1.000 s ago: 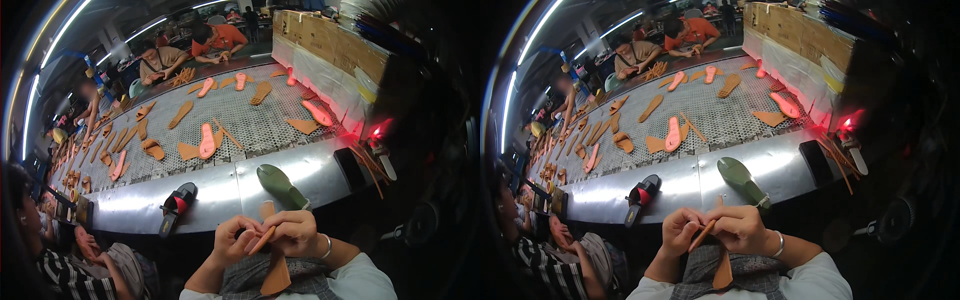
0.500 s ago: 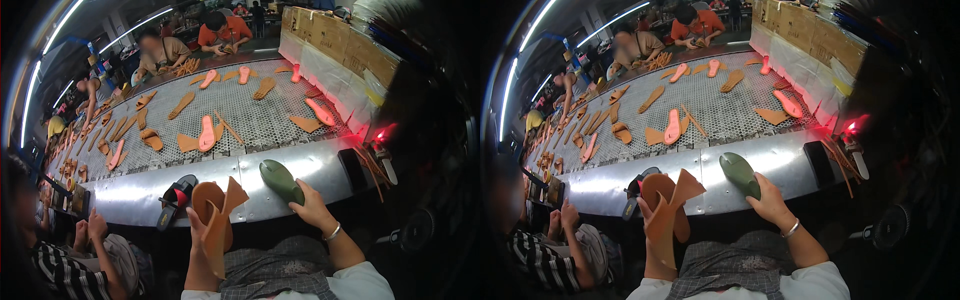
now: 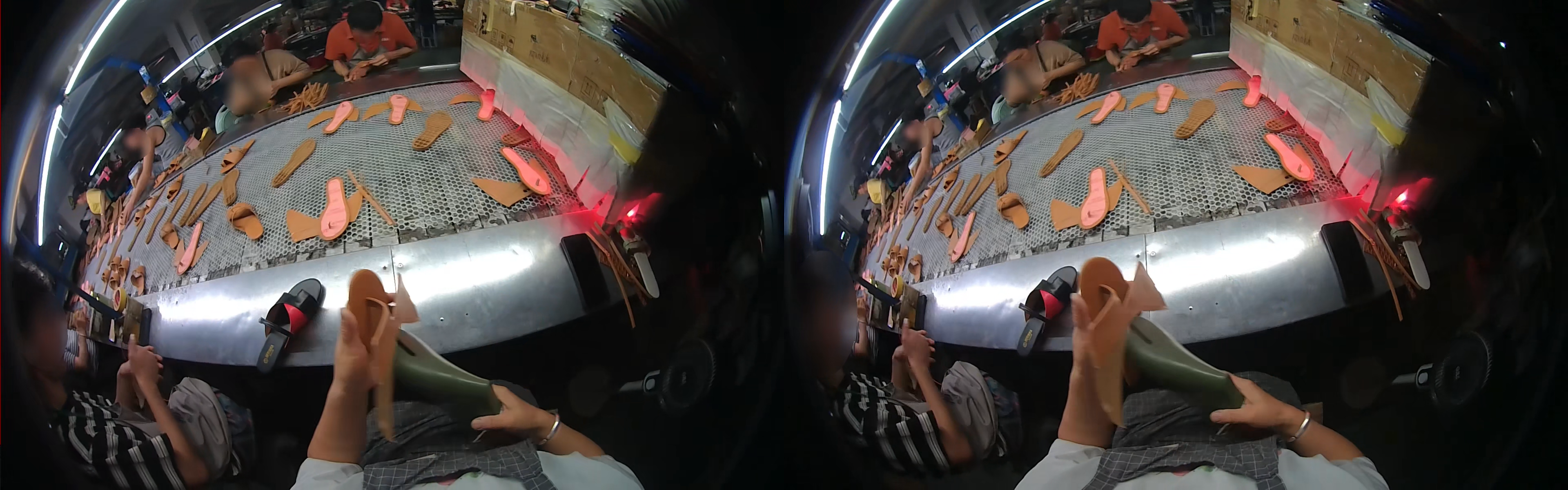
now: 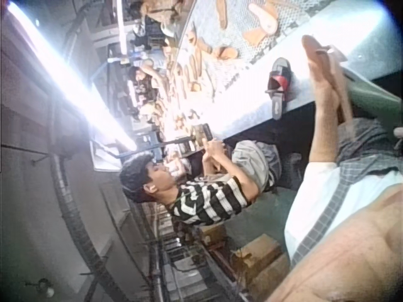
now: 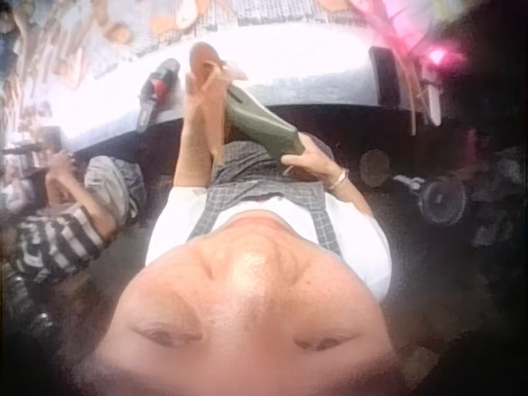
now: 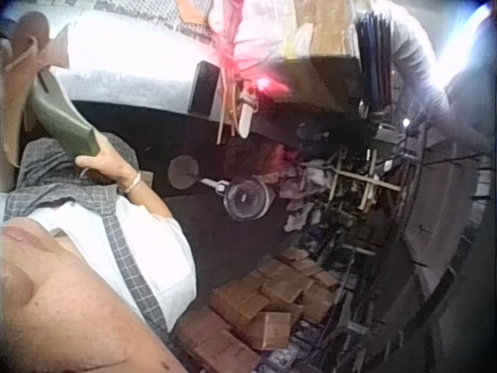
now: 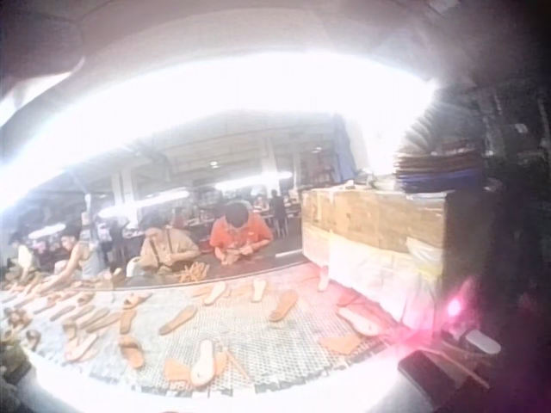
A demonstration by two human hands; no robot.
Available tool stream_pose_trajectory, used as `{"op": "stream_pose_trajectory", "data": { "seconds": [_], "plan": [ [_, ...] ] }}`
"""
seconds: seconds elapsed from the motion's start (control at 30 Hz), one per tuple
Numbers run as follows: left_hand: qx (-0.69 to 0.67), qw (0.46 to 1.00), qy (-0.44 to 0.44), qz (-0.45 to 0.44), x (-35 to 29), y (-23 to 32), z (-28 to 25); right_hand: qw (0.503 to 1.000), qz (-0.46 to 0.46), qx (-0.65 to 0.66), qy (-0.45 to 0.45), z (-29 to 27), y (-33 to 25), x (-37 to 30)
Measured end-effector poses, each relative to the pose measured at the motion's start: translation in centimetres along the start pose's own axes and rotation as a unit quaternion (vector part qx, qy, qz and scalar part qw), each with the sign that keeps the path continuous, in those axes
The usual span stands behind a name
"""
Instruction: The person assembles sandals by taking straps and soles from a conveyor, wrapping and fitting them onto a shoe last by hand, and removing the shaped sandal from the last.
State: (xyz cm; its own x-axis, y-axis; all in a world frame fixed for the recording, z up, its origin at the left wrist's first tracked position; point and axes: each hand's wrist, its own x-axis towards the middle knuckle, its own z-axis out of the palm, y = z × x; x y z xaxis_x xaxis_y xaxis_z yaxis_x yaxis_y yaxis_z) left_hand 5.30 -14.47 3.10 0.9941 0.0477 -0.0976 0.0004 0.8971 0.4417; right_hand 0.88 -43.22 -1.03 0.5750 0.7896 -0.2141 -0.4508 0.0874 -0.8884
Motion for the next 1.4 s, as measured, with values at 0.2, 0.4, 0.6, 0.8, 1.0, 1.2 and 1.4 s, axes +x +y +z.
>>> {"op": "stream_pose_trajectory", "data": {
  "seconds": [0.2,0.4,0.6,0.8,1.0,1.2,1.4],
  "plan": [
    [0.250,0.964,0.050,0.072,-1.4,-1.9,2.9,0.998,-0.044,-0.039,-0.025,1.4,-2.4,2.0],
    [0.144,0.987,-0.011,0.072,-1.9,-2.4,1.7,0.997,-0.057,-0.041,-0.037,1.2,-1.3,2.0],
    [0.117,0.991,-0.047,0.051,-2.9,-3.8,-1.0,0.997,-0.074,0.000,-0.023,2.2,-2.3,1.9],
    [-0.019,0.989,-0.132,-0.058,-2.4,-7.4,-1.8,0.957,-0.130,-0.255,0.036,1.2,-4.4,3.2],
    [-0.032,0.995,-0.096,0.011,-1.0,-6.1,-1.2,0.933,-0.098,-0.324,0.122,-1.5,-5.5,2.4],
    [-0.228,0.972,-0.041,-0.034,1.4,-6.5,2.6,0.971,-0.048,0.222,-0.069,-1.2,-2.2,4.4],
    [-0.228,0.944,-0.118,-0.206,-0.7,-12.7,-1.4,0.996,-0.082,-0.028,-0.004,-5.1,-1.4,2.0]
  ]
}}
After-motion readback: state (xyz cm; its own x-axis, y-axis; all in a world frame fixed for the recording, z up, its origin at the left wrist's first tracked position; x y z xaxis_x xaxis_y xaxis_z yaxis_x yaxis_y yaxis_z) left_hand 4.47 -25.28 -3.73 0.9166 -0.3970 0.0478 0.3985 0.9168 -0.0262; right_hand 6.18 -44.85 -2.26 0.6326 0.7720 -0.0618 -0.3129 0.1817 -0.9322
